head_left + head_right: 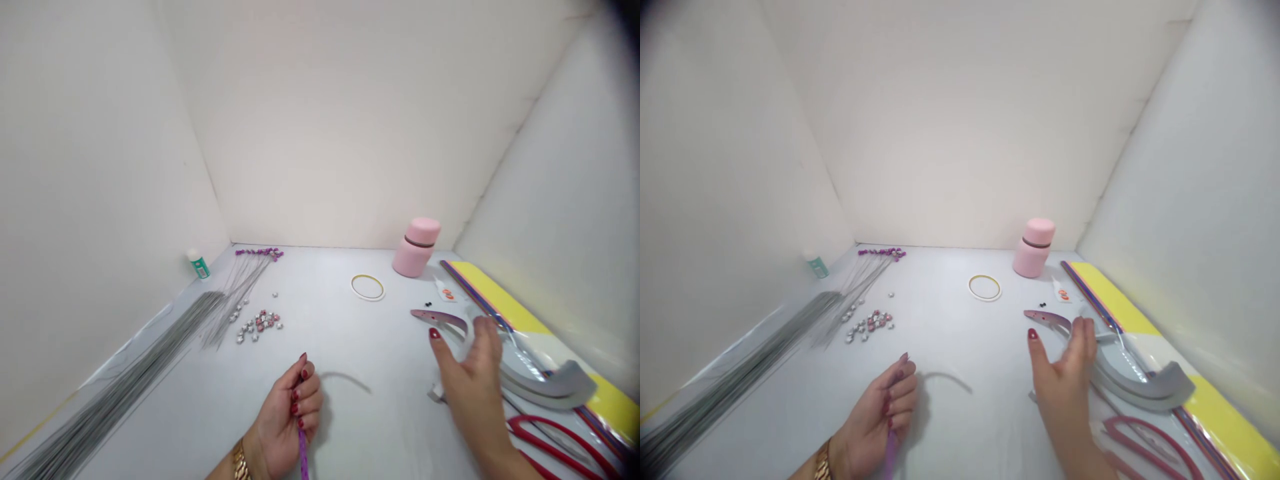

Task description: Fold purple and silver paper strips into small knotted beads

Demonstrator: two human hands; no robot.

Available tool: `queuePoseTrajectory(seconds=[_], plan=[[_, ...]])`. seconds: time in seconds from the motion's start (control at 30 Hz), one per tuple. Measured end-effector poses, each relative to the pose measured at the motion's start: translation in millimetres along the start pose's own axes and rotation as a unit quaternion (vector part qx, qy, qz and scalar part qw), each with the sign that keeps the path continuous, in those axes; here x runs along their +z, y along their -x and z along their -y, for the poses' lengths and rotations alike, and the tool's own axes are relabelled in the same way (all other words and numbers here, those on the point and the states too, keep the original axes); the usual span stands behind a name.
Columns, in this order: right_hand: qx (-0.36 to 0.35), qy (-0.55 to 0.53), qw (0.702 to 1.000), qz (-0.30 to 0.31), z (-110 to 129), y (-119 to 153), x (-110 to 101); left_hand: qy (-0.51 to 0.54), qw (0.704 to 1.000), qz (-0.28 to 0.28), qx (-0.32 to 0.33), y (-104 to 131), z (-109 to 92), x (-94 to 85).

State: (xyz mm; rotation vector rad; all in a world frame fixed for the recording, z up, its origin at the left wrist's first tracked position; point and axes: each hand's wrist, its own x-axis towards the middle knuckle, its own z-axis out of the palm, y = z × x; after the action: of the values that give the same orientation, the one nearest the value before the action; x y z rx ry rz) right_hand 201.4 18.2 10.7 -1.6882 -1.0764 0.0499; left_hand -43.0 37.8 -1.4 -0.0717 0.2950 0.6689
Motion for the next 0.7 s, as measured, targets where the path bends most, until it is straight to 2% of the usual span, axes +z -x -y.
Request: queuePoseTrajectory(seconds=[0.03,0.07,0.13,0.17,0.2,0.27,0.33,0.43,0.5,0.53,0.6,0.67,0.7], plan=[[-0.036,0.020,0.999,0.006,8.5,6.9,1.2,-0.016,1.000,-0.006,-0.006,0.3,1.7,1.3],[-0.102,0.032,0.994,0.031,16.5,14.4,2.9,-0.033,0.999,-0.014,-0.012,0.6,3.5,2.6],[-0.230,0.060,0.962,0.131,28.0,29.8,6.9,-0.075,0.996,-0.035,-0.026,1.2,7.2,4.8],[-0.272,0.060,0.940,0.198,31.2,36.9,9.1,-0.095,0.994,-0.043,-0.034,1.4,8.9,5.5],[-0.283,0.054,0.922,0.257,32.9,43.0,11.1,-0.115,0.991,-0.049,-0.042,1.7,10.4,5.9],[-0.237,0.031,0.906,0.350,34.0,51.0,13.7,-0.153,0.985,-0.058,-0.058,2.0,13.0,6.1],[-0.139,0.003,0.896,0.421,34.8,52.6,14.2,-0.199,0.976,-0.064,-0.064,2.3,14.8,6.2],[-0.035,-0.031,0.882,0.469,37.0,46.7,11.7,-0.317,0.945,-0.073,-0.026,3.1,15.3,8.4],[-0.031,-0.035,0.871,0.489,37.1,41.3,10.2,-0.448,0.889,-0.086,0.030,4.8,13.9,11.7],[-0.054,-0.029,0.868,0.493,36.4,39.0,10.0,-0.525,0.843,-0.099,0.062,6.2,13.0,13.8],[-0.148,-0.006,0.868,0.475,33.1,36.0,10.9,-0.670,0.719,-0.124,0.134,10.0,11.3,18.1],[-0.267,0.036,0.872,0.409,27.9,34.7,13.2,-0.773,0.585,-0.122,0.215,13.8,10.3,20.3],[-0.323,0.061,0.871,0.366,24.6,34.5,14.6,-0.802,0.529,-0.107,0.254,15.1,10.2,20.1]])
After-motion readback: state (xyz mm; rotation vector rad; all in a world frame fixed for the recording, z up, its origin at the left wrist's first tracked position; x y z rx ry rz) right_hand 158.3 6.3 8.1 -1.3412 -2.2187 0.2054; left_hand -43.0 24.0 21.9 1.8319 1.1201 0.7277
